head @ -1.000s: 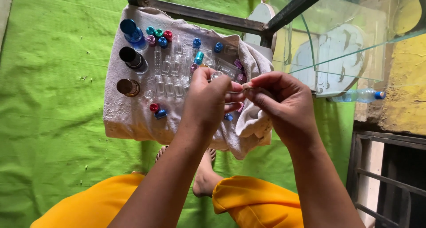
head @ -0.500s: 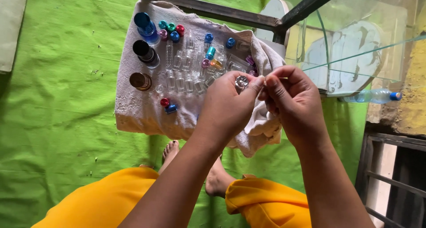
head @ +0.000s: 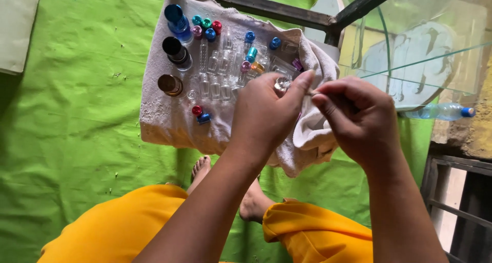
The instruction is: Assembling small perfume bottles by manually attaching sprayer caps to glass vials.
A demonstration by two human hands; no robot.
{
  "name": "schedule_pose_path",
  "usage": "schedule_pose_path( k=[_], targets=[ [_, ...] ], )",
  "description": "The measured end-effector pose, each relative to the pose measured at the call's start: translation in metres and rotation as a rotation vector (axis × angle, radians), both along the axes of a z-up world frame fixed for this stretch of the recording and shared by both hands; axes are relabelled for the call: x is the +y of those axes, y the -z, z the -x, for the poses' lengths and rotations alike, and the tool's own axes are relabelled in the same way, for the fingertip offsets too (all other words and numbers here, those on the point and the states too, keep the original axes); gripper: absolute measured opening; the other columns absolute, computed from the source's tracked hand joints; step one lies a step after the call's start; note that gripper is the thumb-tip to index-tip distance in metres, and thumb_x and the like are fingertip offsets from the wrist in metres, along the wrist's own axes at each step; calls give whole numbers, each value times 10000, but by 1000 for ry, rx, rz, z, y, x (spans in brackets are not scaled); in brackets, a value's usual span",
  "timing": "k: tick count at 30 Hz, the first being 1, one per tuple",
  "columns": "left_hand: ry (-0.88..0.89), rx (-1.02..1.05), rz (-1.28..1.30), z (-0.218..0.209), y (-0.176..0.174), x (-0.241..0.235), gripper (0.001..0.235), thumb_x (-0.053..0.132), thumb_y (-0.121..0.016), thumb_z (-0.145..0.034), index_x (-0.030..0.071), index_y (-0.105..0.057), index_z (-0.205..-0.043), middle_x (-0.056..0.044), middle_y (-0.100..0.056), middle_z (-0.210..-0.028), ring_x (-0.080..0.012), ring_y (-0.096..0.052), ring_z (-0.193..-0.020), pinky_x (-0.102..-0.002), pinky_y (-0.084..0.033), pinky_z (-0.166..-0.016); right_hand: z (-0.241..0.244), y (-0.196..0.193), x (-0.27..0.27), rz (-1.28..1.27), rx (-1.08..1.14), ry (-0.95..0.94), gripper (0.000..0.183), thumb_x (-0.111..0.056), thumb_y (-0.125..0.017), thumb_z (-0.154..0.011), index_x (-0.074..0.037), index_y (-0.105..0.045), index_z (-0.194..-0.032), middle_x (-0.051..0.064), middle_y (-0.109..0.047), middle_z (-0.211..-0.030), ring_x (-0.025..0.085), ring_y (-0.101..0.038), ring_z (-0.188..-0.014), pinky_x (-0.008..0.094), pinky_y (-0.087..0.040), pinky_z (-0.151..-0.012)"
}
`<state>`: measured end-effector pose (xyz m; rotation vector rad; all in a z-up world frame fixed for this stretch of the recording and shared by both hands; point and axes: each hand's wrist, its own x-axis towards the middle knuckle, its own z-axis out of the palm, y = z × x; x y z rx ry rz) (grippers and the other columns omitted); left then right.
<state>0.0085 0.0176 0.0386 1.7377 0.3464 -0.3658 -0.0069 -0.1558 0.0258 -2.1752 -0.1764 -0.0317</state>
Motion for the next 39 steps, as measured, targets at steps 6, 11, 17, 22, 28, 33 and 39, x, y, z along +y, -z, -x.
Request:
schedule_pose_path(
  k=[6,11,17,22,28,33,39],
  targets=[
    [77,-48,210,2,5,-5,231,277,-736,-830,128,-785,-1001,4,-603,-578,-117,-627,-598,-260,-510,-626,-1,13,-10,-189,177,62,219,-159,-582,-1113,-22,-723,-1016,-15,-467,-656,35,-406,-672,207,-414,-614],
    [101,-45,140,2,9,-6,160,252,-692,-868,159,-798,-943,5,-613,-530,-115,-606,-575,-257,-504,-612,1,20,-16,-346,277,-3,347,-188,-468,-1149,21,-640,-930,-11,-378,-610,26,-348,-553,183,-301,-482],
    [114,64,-31,-4,14,-11,234,338,-618,-777,145,-743,-731,-62,-580,-507,-245,-636,-576,-372,-526,-639,-1,-5,-4,-87,143,19,107,-114,-716,-1041,-17,-760,-1029,78,-609,-743,62,-500,-872,276,-512,-772],
    [19,268,156,-10,8,-11,270,351,-520,-743,127,-500,-594,-9,-432,-578,-182,-387,-610,-416,-335,-571,3,-7,-3,-50,-3,-84,195,37,-811,-946,-6,-752,-1127,91,-655,-1035,139,-634,-905,197,-524,-777],
    [-41,372,251,-12,7,-11,199,301,-572,-721,109,-595,-676,-13,-465,-596,-170,-410,-556,-363,-360,-493,7,-6,2,46,-176,-55,194,77,-882,-974,-21,-734,-897,130,-626,-1034,176,-638,-891,253,-537,-792],
    [45,290,143,-10,10,-11,178,303,-592,-761,129,-621,-791,-4,-564,-624,-136,-442,-583,-336,-374,-556,7,-6,5,17,-128,-36,113,108,-825,-973,19,-757,-977,130,-644,-1008,174,-630,-887,233,-511,-761],
    [60,230,373,-7,10,-10,445,173,-559,-744,20,-747,-1117,-4,-562,-607,-66,-378,-485,-222,-304,-412,4,3,3,15,-74,-32,99,70,-814,-952,29,-755,-1021,152,-695,-1017,185,-665,-896,250,-557,-784]
  ],
)
